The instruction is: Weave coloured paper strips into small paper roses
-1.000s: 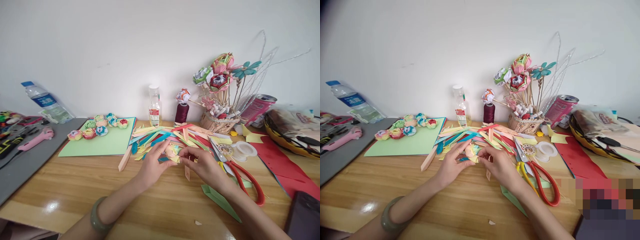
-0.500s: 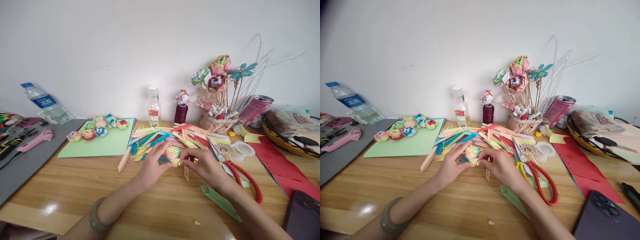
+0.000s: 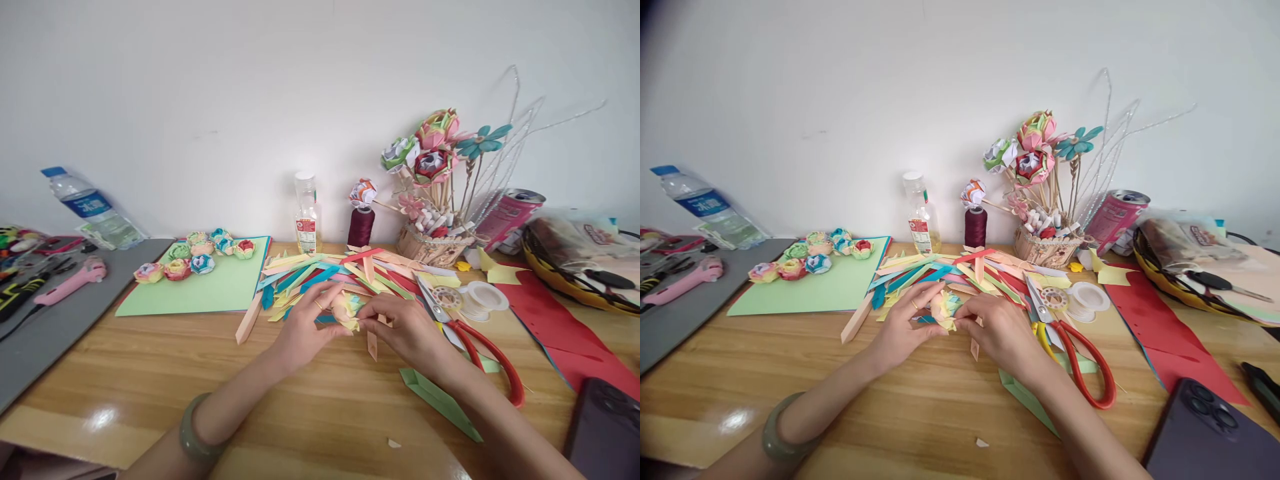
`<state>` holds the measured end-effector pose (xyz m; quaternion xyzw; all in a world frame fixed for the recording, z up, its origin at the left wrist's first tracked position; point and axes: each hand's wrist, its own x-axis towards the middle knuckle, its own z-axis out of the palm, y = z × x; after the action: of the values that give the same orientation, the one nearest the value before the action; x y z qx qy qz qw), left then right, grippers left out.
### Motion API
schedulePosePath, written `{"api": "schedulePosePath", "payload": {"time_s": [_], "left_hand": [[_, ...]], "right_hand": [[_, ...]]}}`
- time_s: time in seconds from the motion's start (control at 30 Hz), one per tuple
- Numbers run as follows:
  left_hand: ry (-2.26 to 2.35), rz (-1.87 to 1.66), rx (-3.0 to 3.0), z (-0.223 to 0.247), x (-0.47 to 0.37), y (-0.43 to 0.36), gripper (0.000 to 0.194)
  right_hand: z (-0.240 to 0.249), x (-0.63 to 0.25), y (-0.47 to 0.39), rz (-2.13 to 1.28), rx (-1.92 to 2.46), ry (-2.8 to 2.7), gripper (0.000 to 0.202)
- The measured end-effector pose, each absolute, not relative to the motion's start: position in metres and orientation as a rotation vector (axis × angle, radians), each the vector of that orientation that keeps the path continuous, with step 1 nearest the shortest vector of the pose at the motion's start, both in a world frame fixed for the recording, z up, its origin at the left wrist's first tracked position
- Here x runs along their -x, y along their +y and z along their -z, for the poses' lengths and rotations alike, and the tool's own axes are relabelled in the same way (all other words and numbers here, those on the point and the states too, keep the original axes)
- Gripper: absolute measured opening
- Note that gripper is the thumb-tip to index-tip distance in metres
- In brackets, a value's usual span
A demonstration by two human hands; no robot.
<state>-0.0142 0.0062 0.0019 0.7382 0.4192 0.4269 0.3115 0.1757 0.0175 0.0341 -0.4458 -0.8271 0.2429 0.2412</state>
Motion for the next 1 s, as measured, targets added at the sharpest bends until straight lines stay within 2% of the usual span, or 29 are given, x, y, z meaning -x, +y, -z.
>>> {"api": "schedulePosePath", "payload": {"time_s": [0.47,0.83,1.0], "left_hand": [[1.013,-1.12,-1.863,0.0,0.014,0.006,0.061],[0.987,-1.188,-1.8,-0.004,0.016,0.009,0.062],[0.97,-1.202,-1.868,-0.003,0.017,0.009,0.063]], "right_hand": [[-0.036,-0.171,0.016,-0.779,1.328,-2.177,0.015],[-0.043,-0.175,0.014,-0.863,0.975,-2.172,0.018],[-0.044,-0.176,0.014,-0.8,0.968,-2.185,0.018]]}}
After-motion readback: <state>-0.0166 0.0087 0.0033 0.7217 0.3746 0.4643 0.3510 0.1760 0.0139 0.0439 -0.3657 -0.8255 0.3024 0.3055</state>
